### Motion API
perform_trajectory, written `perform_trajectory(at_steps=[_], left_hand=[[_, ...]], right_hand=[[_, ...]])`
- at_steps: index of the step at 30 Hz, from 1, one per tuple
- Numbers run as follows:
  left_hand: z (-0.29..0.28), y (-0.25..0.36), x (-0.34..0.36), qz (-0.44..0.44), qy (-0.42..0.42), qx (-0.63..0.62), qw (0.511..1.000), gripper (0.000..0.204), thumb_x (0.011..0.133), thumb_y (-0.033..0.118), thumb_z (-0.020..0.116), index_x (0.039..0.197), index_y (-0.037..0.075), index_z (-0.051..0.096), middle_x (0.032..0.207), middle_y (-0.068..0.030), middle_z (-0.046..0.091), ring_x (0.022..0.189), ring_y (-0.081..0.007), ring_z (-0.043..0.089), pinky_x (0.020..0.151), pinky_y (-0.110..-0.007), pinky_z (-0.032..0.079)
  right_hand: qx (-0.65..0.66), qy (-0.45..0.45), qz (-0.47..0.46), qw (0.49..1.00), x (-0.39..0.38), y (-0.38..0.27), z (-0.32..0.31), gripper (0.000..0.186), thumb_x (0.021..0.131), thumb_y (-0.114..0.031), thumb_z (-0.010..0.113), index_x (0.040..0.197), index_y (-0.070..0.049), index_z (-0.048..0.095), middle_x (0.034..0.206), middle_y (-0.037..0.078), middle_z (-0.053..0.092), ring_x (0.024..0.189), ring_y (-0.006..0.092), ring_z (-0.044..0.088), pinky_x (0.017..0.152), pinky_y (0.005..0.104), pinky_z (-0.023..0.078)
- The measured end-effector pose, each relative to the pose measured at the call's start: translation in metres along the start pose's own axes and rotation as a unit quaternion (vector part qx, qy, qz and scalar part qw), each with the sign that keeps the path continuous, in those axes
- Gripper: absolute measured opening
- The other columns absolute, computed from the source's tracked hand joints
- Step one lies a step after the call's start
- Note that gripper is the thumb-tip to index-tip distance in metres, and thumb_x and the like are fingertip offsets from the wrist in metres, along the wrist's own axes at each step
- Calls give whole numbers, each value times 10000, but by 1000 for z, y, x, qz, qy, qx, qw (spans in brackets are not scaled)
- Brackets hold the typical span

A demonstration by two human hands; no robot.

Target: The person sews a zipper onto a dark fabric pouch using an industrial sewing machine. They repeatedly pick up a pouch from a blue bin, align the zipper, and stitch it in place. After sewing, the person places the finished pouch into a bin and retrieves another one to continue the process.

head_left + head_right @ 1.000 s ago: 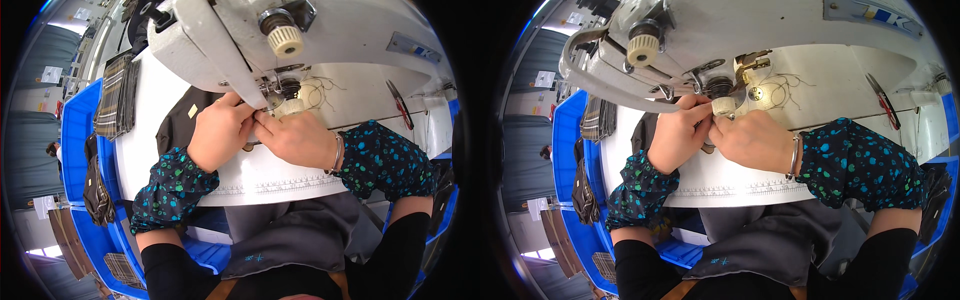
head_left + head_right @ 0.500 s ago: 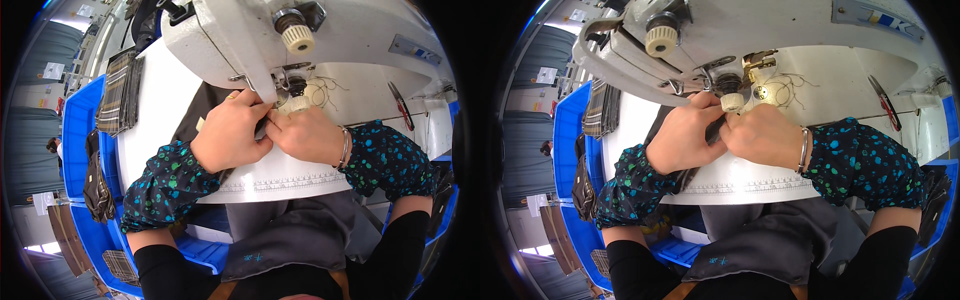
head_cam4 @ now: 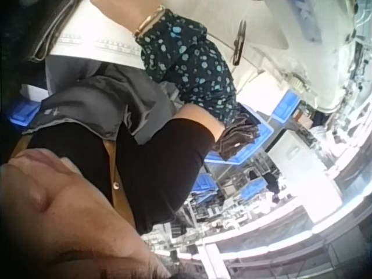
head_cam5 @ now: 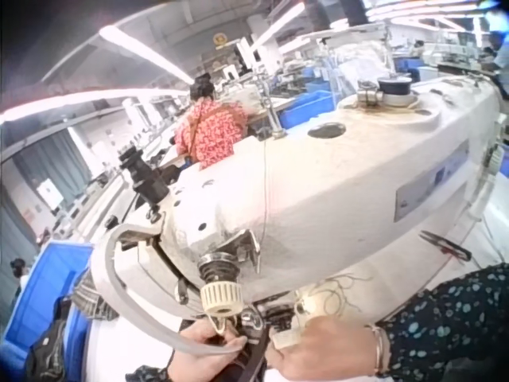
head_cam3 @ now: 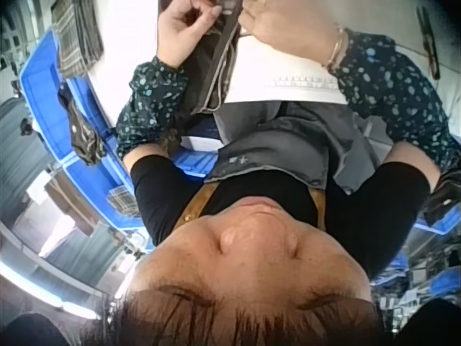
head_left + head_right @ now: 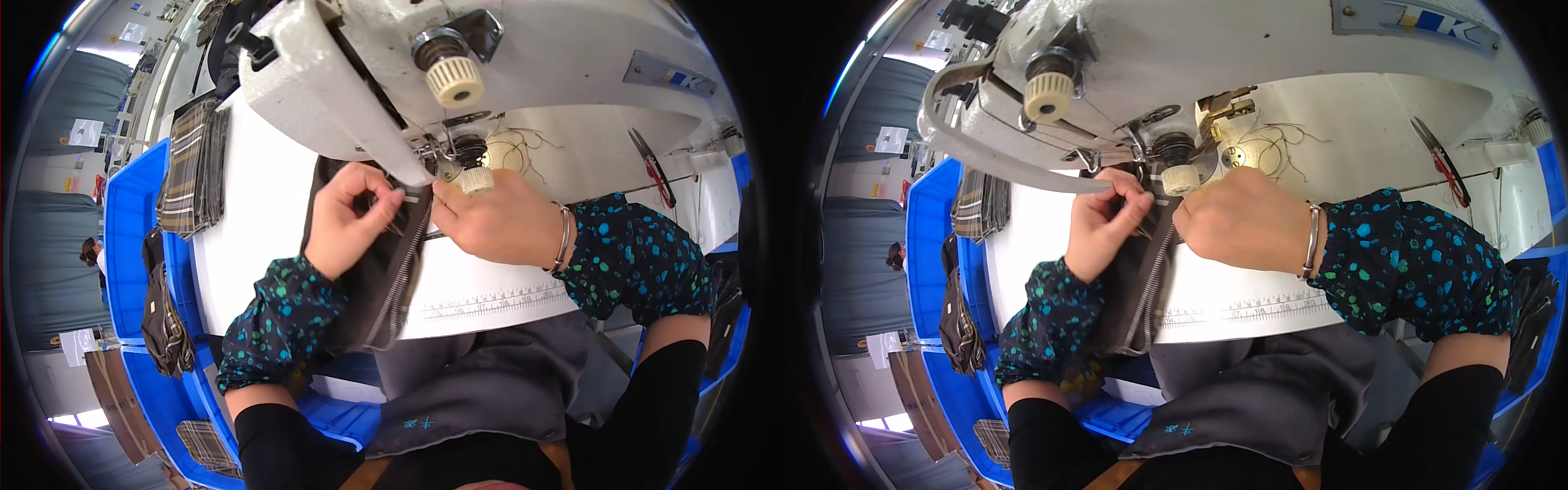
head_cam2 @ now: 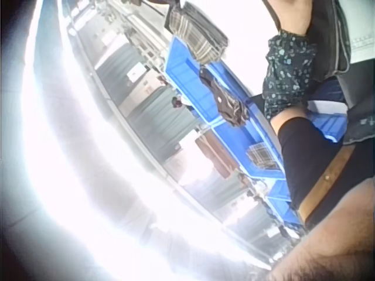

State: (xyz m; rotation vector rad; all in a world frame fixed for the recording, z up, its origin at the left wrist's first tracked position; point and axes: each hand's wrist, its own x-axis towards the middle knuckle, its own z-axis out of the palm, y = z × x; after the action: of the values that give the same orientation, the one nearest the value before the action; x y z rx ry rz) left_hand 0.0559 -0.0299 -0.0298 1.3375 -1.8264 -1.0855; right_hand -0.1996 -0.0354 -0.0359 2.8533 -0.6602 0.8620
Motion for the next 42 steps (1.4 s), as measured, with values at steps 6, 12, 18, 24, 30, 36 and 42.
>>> perform_trajectory(at_steps=[6,12,18,24,30,36,42], left_hand=[[3,15,2,-72,-25,32,997,178,804,21,833,872,28,668,920,-38,593,822,-162,566,757,-303,484],[-7,31,14,-23,-76,107,991,189,774,33,845,877,30,687,924,-63,605,790,-204,585,722,-330,496],[7,50,-2,244,21,369,897,395,697,67,832,1080,121,755,1134,-20,687,1044,-239,635,922,-394,482],[15,36,-1,265,-18,373,889,383,761,23,737,1135,101,760,1166,-24,719,965,-224,683,786,-367,478],[13,36,4,218,-4,306,927,367,802,-52,675,1142,50,767,1168,-98,739,1003,-334,717,915,-412,564],[10,30,7,185,-1,244,952,266,880,-3,705,1134,36,774,1074,-169,749,980,-368,718,879,-411,574],[4,28,14,192,-25,242,951,273,846,16,687,1091,77,791,1064,-104,728,980,-316,713,850,-402,588]], right_hand=[[-35,33,21,999,1,0,3,123,775,-149,697,817,-69,615,764,38,598,593,203,653,513,345,517],[28,23,-24,999,3,5,12,142,780,-157,703,791,-75,587,808,49,539,552,199,606,475,364,491],[35,64,-69,995,4,4,4,139,756,-160,701,752,-90,581,739,38,508,532,177,584,447,342,467],[0,38,-57,998,1,-3,-5,113,759,-171,699,734,-103,612,725,22,524,558,158,599,472,332,479],[-9,-41,-96,994,-2,-15,-16,127,791,-186,701,780,-59,705,793,72,626,589,160,629,508,325,499],[-44,-85,-113,989,-4,-14,-18,275,766,-189,693,918,28,768,991,216,740,587,154,629,508,315,495],[-82,-36,-130,987,-2,-7,-5,297,723,-189,691,905,34,763,942,200,738,582,163,633,496,298,455]])
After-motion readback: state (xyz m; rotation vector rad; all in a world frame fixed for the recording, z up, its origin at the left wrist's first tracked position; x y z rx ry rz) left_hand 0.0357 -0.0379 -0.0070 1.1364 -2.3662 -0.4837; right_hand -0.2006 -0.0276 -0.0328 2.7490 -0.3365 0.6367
